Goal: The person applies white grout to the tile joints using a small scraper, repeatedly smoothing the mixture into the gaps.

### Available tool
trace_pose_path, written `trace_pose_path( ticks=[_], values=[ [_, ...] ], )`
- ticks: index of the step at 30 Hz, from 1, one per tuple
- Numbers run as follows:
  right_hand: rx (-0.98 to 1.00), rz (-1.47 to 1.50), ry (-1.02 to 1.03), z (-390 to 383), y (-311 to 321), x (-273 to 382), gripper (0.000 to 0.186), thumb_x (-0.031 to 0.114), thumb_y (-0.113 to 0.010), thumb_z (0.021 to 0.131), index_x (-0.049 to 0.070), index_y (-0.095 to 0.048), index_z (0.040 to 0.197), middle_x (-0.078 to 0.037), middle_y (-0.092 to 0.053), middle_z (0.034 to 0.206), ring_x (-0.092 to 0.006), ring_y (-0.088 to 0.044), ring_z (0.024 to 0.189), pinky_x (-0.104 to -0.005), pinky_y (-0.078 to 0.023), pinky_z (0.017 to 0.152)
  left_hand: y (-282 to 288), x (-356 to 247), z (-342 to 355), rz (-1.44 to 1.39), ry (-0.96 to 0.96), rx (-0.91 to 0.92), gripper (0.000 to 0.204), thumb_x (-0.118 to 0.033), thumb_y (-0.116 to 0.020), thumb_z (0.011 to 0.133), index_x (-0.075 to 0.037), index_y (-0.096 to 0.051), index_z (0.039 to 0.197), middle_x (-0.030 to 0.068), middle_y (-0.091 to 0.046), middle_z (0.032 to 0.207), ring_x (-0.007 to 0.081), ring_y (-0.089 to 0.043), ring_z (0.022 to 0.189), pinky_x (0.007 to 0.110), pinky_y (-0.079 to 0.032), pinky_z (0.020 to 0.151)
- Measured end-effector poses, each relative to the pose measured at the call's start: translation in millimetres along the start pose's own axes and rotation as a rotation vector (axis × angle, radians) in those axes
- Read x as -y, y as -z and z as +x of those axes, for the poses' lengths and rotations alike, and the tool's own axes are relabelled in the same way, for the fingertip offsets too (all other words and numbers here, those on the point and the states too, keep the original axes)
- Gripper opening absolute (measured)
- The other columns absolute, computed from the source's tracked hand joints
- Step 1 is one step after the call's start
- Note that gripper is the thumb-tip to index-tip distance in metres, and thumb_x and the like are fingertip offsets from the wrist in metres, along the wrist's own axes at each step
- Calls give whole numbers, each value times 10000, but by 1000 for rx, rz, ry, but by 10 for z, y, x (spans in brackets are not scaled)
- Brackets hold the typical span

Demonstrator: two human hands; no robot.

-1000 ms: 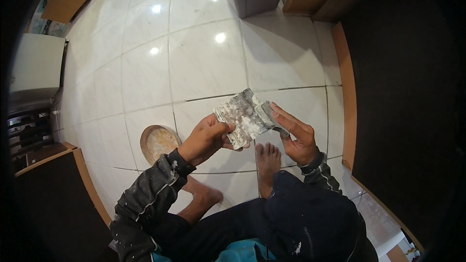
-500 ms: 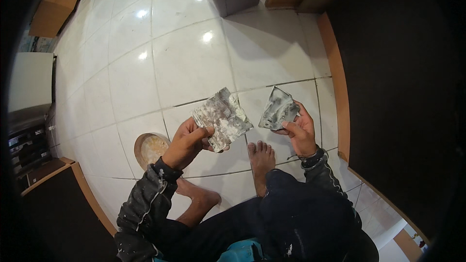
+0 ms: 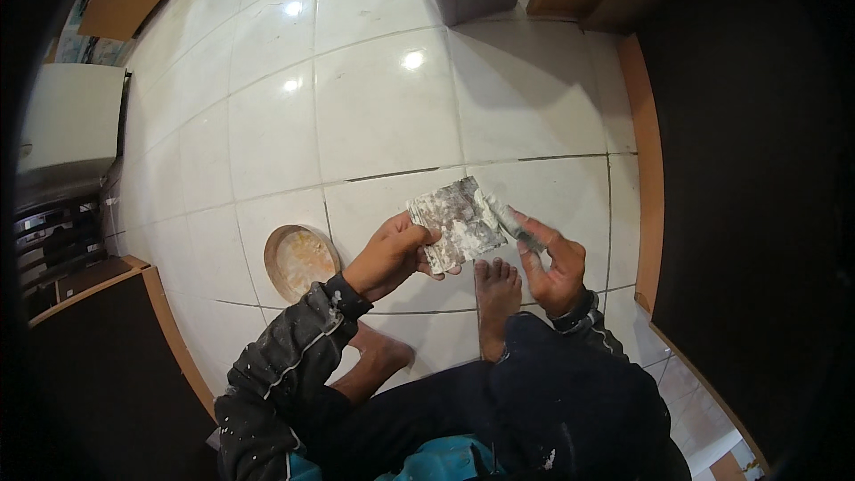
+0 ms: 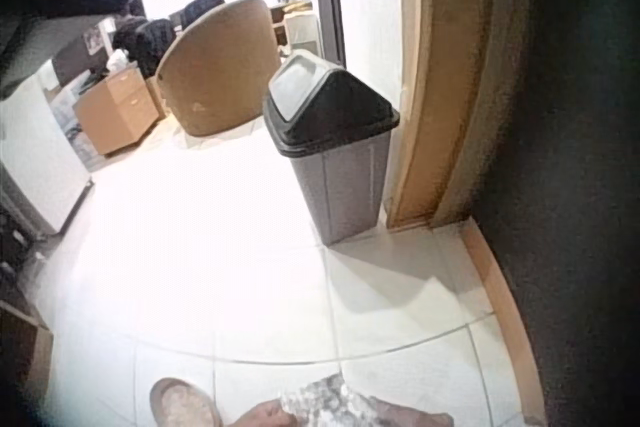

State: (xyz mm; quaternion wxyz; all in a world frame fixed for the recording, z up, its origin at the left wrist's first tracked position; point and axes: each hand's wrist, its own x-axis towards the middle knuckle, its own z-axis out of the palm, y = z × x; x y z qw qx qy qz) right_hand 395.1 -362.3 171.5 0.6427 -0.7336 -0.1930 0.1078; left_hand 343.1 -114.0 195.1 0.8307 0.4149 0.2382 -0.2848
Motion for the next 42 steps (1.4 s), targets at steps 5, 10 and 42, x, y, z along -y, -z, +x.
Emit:
trace_pose_path(
  ticks=[5, 10, 42],
  values=[
    [-32, 25, -218, -155, 46, -246, 337, -17, -532, 834, -83, -554, 1164, -199, -668, 1021, -195, -669, 917, -297, -517, 811, 19, -48, -104, -190, -62, -7, 397, -172, -561, 916, 15, -459, 1251, 136, -645, 997, 227, -682, 782, 320, -570, 623],
    [-126, 656, -213, -35, 91, -270, 455, -22, -445, 805, -57, -394, 1256, -150, -597, 1089, -156, -571, 983, -282, -444, 878, 110, 8, -77, -78, 84, 20, 429, -167, -573, 876, 13, -476, 1253, 119, -641, 988, 189, -659, 756, 332, -554, 591],
    [-298, 1043, -697, 90, -52, -627, 325, 119, -565, 858, 92, -541, 1181, -13, -642, 974, -142, -614, 780, -308, -500, 608, -119, 384, -62, 1788, -240, -101, 550, -88, -530, 864, -47, -361, 1385, 214, -660, 991, 363, -628, 607, 448, -518, 582]
  ],
)
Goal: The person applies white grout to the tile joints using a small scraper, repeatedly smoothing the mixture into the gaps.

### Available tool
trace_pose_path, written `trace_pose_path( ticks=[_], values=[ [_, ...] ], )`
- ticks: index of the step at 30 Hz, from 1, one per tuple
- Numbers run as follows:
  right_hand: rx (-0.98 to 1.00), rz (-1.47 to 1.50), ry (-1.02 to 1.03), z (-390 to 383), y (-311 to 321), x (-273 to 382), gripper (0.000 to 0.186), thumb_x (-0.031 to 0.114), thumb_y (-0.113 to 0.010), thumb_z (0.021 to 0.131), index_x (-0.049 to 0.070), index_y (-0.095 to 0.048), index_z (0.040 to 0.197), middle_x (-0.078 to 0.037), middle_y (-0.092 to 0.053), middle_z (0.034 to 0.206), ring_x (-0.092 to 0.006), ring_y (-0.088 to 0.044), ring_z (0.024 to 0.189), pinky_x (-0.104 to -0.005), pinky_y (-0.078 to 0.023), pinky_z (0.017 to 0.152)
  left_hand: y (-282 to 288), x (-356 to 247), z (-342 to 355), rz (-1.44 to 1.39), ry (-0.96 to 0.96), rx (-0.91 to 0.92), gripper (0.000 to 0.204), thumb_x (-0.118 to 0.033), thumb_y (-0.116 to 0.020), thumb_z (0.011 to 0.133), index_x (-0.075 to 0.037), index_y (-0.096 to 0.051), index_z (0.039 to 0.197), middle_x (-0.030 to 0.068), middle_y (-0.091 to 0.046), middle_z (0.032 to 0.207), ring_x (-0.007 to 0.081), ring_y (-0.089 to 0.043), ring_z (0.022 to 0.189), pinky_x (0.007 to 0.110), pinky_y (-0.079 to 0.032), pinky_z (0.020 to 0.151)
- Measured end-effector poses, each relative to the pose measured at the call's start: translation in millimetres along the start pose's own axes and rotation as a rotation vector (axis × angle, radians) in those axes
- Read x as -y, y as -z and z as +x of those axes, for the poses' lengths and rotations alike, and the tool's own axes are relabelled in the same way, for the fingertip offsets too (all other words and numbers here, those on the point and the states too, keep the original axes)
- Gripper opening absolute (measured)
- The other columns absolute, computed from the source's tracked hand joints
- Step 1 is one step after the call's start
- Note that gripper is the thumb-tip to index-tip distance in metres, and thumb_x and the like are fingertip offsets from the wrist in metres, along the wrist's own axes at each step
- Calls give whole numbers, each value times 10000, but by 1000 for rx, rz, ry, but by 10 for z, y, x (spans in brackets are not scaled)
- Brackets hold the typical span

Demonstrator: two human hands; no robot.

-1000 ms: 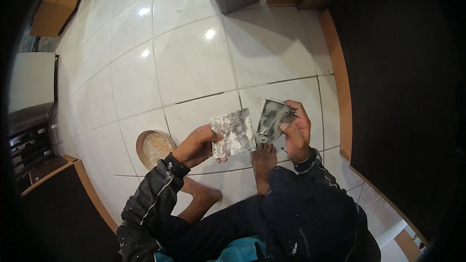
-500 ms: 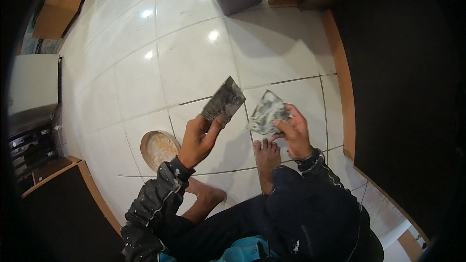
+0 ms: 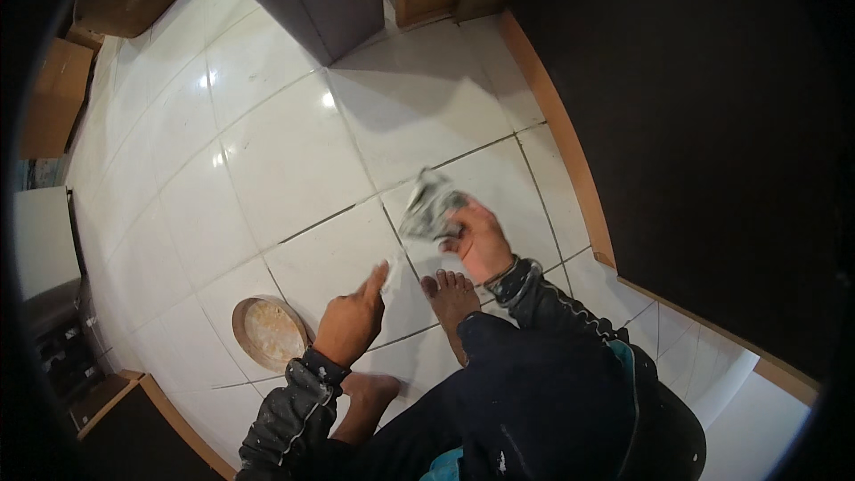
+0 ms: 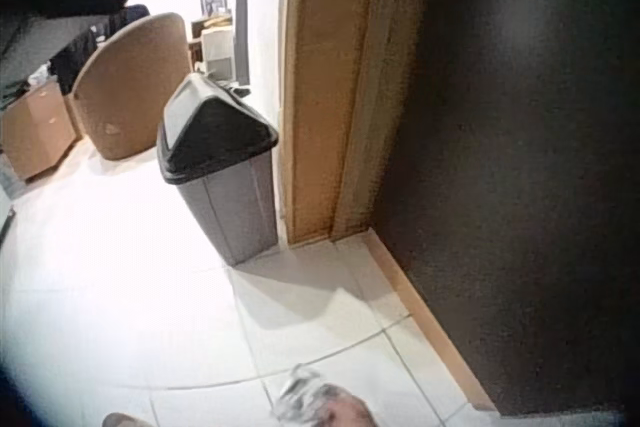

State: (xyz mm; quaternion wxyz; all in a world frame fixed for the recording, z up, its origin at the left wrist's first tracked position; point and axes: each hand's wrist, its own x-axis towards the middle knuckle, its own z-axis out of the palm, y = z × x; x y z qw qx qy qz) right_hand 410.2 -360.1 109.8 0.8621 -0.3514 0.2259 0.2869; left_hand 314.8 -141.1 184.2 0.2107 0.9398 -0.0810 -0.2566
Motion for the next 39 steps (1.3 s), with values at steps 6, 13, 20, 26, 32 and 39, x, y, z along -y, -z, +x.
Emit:
trace_pose_path(
  ticks=[6, 13, 20, 26, 32, 39],
  values=[
    [-326, -863, 748, 491, 801, 732, 323, -3, -532, 833, 31, -582, 1150, -77, -676, 979, -208, -663, 853, -336, -536, 785, -91, 91, 20, -60, -24, 51, 449, -99, -529, 881, -48, -417, 1313, 188, -627, 684, 371, -611, 580, 466, -487, 546],
    [-176, -1676, 1159, 714, 1381, 1187, 473, -149, -461, 702, 37, -650, 1094, -158, -638, 1187, -334, -528, 1227, -413, -439, 1019, -44, 163, 62, -108, -31, 12, 435, -100, -546, 874, -57, -428, 1291, 186, -600, 624, 382, -594, 563, 476, -473, 542],
    [-138, -1953, 1144, 813, 1637, 1216, 412, -133, -509, 743, 51, -649, 1084, -122, -622, 1233, -309, -521, 1238, -416, -412, 1055, -80, 143, 23, -140, -27, 48, 419, -62, -569, 841, -35, -457, 1244, 185, -579, 615, 382, -592, 579, 464, -464, 554],
    [-97, -1918, 909, 539, 1869, 945, 339, -82, -498, 768, 39, -641, 1050, -165, -627, 1198, -324, -569, 1156, -430, -472, 956, -25, 157, 104, -204, -51, 39, 410, -104, -558, 857, -42, -455, 1250, 195, -580, 602, 391, -592, 578, 485, -466, 561],
    [-256, -1896, 777, 239, 1289, 1182, 352, -8, -544, 764, 38, -621, 1105, -182, -653, 1114, -357, -628, 1004, -434, -512, 846, -18, 145, 96, -137, -34, 42, 419, -74, -581, 821, -12, -474, 1222, 207, -577, 617, 407, -581, 590, 477, -459, 571],
    [-619, -1978, 586, 785, 940, 1459, 380, 62, -560, 788, 53, -604, 1165, -215, -666, 1008, -387, -636, 942, -462, -504, 833, 57, 122, 138, -156, -46, 58, 406, -75, -579, 823, -1, -480, 1210, 212, -573, 613, 410, -579, 591, 479, -455, 563]
  ],
)
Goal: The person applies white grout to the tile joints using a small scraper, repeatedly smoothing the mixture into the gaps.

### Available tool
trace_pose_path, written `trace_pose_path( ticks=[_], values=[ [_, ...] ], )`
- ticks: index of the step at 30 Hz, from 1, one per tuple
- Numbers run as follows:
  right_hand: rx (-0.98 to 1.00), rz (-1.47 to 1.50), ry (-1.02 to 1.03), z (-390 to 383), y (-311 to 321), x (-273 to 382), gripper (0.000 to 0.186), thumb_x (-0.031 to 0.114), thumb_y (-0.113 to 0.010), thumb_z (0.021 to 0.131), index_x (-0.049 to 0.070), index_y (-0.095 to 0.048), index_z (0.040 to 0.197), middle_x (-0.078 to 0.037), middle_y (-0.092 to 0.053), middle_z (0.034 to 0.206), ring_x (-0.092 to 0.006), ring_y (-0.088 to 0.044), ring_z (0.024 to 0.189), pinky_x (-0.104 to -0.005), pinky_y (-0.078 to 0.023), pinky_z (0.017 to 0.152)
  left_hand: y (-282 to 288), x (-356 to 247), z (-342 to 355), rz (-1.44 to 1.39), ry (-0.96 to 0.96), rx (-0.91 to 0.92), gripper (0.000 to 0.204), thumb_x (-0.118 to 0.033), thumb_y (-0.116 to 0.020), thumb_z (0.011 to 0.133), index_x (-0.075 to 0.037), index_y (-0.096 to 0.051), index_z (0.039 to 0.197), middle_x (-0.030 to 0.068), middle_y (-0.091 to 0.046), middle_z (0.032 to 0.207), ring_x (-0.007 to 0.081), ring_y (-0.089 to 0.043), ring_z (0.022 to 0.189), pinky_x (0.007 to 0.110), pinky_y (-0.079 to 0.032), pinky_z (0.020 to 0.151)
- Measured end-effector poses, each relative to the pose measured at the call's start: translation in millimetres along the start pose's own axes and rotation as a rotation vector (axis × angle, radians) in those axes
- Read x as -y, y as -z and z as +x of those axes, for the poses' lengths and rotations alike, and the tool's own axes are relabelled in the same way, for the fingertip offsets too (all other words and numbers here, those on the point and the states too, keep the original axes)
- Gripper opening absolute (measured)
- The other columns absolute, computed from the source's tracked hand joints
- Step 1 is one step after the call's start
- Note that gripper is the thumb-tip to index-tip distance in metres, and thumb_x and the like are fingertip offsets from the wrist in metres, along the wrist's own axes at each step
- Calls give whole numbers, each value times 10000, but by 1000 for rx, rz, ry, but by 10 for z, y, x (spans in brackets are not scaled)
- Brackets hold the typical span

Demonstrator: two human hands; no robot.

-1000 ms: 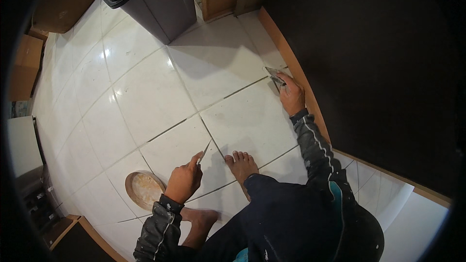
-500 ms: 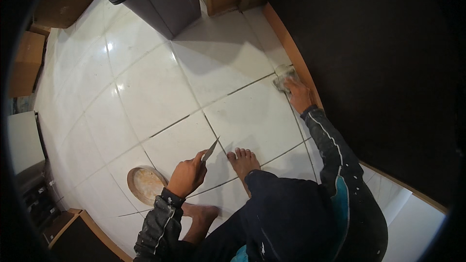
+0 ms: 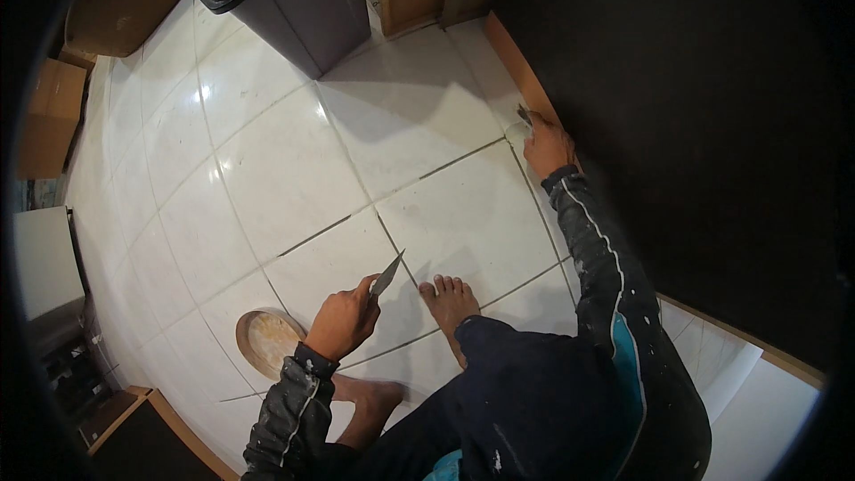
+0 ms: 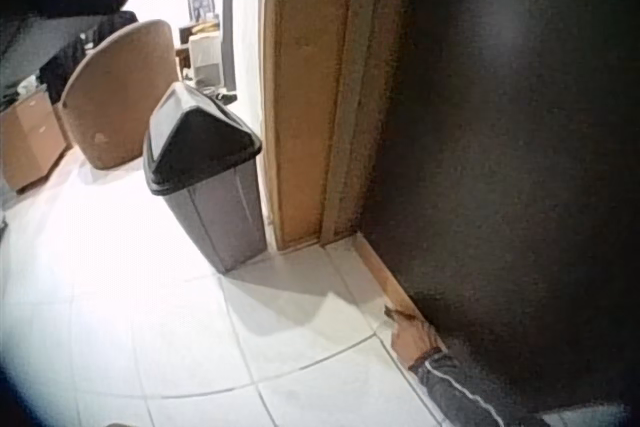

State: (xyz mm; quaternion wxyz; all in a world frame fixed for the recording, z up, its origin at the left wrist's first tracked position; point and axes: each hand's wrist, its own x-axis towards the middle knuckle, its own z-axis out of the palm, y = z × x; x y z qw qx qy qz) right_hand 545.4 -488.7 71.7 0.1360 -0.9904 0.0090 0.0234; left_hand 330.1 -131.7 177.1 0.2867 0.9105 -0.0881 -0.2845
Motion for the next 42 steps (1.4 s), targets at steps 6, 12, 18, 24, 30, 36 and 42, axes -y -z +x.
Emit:
trace_pose_path(
  ticks=[6, 12, 18, 24, 30, 36, 42],
  values=[
    [99, -70, 49, -12, -215, 98, 325, 56, -549, 791, 55, -608, 1111, -196, -675, 989, -357, -655, 926, -469, -516, 817, -71, 80, -25, -10, 15, 10, 391, -108, -575, 845, -7, -476, 1210, 215, -589, 626, 408, -589, 595, 488, -466, 578],
    [218, 1, 313, -530, -115, 52, 323, 51, -536, 790, 67, -595, 1108, -192, -675, 962, -375, -655, 881, -478, -514, 801, -145, 211, -39, -27, -15, -65, 426, -105, -603, 822, 28, -474, 1205, 220, -590, 631, 416, -587, 607, 484, -467, 584],
    [158, 229, 179, -461, -180, -215, 450, 63, -553, 753, 96, -575, 1202, -237, -661, 910, -424, -634, 865, -499, -492, 829, -81, 186, -39, -40, -24, -109, 408, -95, -599, 819, 42, -488, 1186, 215, -593, 635, 412, -586, 609, 477, -465, 587],
    [38, 247, 201, -230, -94, -145, 445, 47, -553, 771, 100, -600, 1210, -209, -663, 1011, -376, -635, 915, -430, -497, 839, -79, 130, -73, -24, -13, -115, 395, -89, -590, 817, 49, -489, 1173, 213, -587, 633, 405, -591, 615, 471, -464, 587],
    [162, 170, 151, -237, 139, 87, 473, 20, -557, 764, 111, -601, 1227, -187, -667, 1050, -366, -630, 987, -441, -496, 886, -68, 94, -50, -64, 36, -62, 402, -98, -592, 818, 48, -486, 1176, 220, -592, 645, 408, -592, 627, 475, -462, 595],
    [14, -14, 609, -412, -504, 22, 549, -39, -542, 775, 102, -545, 1305, -125, -519, 1372, -312, -443, 1309, -449, -378, 1074, -56, 104, -108, -39, 65, -29, 393, -110, -596, 815, 45, -486, 1158, 227, -592, 651, 417, -588, 638, 484, -460, 604],
    [121, 43, 586, -816, -436, -194, 563, -80, -534, 749, 83, -557, 1288, -123, -537, 1352, -313, -458, 1297, -466, -371, 1074, -36, 153, -4, -51, 33, -60, 380, -106, -595, 813, 50, -489, 1143, 233, -580, 634, 421, -581, 622, 487, -456, 587]
  ],
)
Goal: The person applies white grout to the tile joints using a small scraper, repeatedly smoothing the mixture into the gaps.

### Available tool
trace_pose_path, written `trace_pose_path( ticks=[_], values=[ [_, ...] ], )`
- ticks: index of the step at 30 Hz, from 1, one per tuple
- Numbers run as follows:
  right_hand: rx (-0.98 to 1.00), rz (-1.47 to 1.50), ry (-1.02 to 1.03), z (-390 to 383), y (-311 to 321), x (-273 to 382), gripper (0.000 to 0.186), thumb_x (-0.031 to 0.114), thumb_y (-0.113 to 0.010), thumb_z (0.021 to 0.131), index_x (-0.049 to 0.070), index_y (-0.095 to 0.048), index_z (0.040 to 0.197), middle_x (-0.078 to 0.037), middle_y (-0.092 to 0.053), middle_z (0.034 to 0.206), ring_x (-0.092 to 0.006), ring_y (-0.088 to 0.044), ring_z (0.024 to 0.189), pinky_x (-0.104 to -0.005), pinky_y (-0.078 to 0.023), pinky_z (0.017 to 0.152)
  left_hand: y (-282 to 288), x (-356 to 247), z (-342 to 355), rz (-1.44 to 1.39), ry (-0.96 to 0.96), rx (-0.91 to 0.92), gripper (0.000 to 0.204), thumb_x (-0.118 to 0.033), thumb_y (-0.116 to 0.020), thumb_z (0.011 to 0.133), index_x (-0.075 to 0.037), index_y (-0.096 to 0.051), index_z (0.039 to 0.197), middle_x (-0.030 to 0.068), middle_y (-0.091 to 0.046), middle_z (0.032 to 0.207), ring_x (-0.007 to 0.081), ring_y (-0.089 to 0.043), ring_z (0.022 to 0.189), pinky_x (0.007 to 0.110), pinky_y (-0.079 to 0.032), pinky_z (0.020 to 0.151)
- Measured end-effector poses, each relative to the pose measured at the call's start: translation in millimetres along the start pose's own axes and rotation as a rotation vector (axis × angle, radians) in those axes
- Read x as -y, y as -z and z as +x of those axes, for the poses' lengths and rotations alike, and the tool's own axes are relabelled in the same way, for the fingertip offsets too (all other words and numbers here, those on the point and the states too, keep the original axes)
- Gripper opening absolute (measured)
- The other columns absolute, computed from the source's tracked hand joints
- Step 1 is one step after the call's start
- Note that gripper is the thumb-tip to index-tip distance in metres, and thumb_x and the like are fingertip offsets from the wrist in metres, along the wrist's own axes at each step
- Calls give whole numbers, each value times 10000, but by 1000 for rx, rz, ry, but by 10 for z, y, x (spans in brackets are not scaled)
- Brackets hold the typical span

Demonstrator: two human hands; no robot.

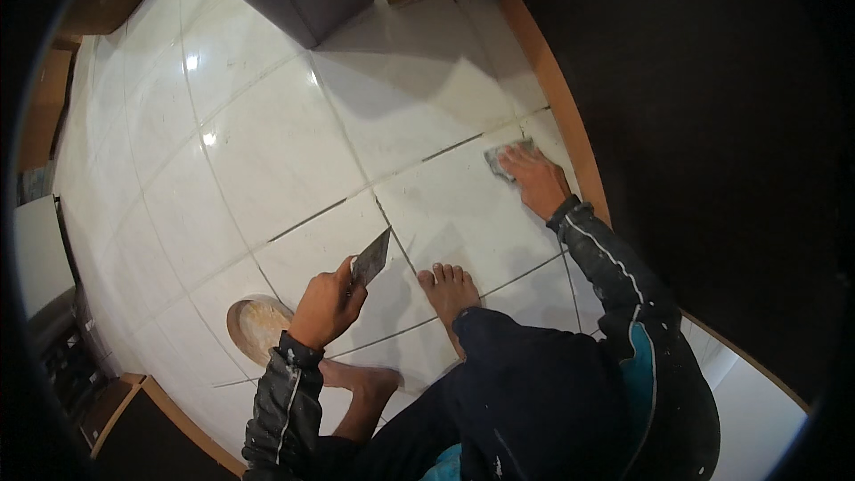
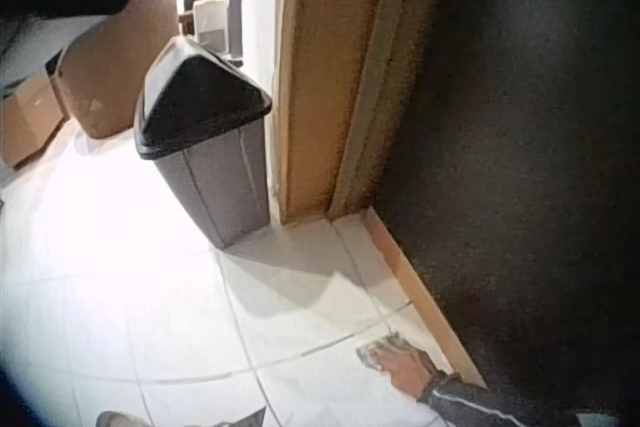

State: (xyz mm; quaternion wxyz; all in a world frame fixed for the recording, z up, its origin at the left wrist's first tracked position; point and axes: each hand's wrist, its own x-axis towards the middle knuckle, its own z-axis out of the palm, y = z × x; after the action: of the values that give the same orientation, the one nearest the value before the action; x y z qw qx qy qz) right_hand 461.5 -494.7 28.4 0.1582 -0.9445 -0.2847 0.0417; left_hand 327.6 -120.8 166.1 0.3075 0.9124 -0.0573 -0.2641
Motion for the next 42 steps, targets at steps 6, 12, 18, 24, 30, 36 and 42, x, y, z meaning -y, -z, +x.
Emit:
trace_pose_path(
  ticks=[6, 12, 18, 24, 30, 36, 42],
  values=[
    [-157, 189, -156, 279, 268, -146, 479, -35, -487, 797, 68, -559, 1259, -170, -645, 1149, -389, -611, 1049, -447, -500, 896, -88, 101, -65, 15, 14, 11, 382, -105, -593, 814, 64, -490, 1141, 231, -576, 625, 420, -578, 614, 489, -452, 581],
    [8, -109, -574, 758, 442, 2, 413, 38, -541, 789, 67, -567, 1200, -205, -675, 981, -389, -656, 894, -466, -522, 771, -77, 95, -75, -25, 13, 39, 389, -113, -599, 813, 70, -492, 1139, 230, -577, 629, 419, -573, 606, 491, -451, 583],
    [37, -88, -277, 658, 55, 850, 356, 55, -585, 755, 43, -572, 1111, -168, -664, 940, -354, -671, 794, -432, -544, 682, -118, 108, -78, -16, 45, 56, 342, -117, -592, 815, 55, -503, 1096, 229, -575, 622, 424, -575, 614, 494, -447, 582],
    [33, 160, -153, 483, 172, 752, 393, 23, -550, 769, 46, -587, 1159, -143, -642, 1145, -348, -637, 970, -451, -512, 825, -97, 107, -81, -57, 57, 69, 300, -112, -590, 812, 46, -502, 1051, 230, -571, 620, 426, -572, 615, 495, -444, 577],
    [-121, 1, 32, 394, -130, 317, 491, -54, -547, 771, 30, -559, 1255, -163, -520, 1358, -318, -443, 1314, -491, -364, 1078, -152, 185, -75, 23, -12, -11, 279, -114, -591, 811, 46, -505, 1023, 225, -567, 603, 431, -566, 603, 499, -447, 577],
    [-31, 33, 63, 13, -134, 260, 502, -52, -575, 749, 37, -571, 1243, -163, -525, 1354, -319, -466, 1291, -494, -369, 1069, -70, 10, 57, -134, 36, 38, 229, -109, -577, 819, 31, -516, 989, 242, -557, 604, 437, -565, 601, 503, -437, 575],
    [74, 123, -229, 339, 379, 416, 431, -9, -532, 759, 44, -589, 1183, -151, -643, 1175, -336, -622, 1057, -467, -488, 892, -86, 94, -6, -151, 20, -1, 198, -109, -560, 828, 18, -512, 973, 251, -561, 622, 442, -565, 608, 502, -433, 574]
  ],
)
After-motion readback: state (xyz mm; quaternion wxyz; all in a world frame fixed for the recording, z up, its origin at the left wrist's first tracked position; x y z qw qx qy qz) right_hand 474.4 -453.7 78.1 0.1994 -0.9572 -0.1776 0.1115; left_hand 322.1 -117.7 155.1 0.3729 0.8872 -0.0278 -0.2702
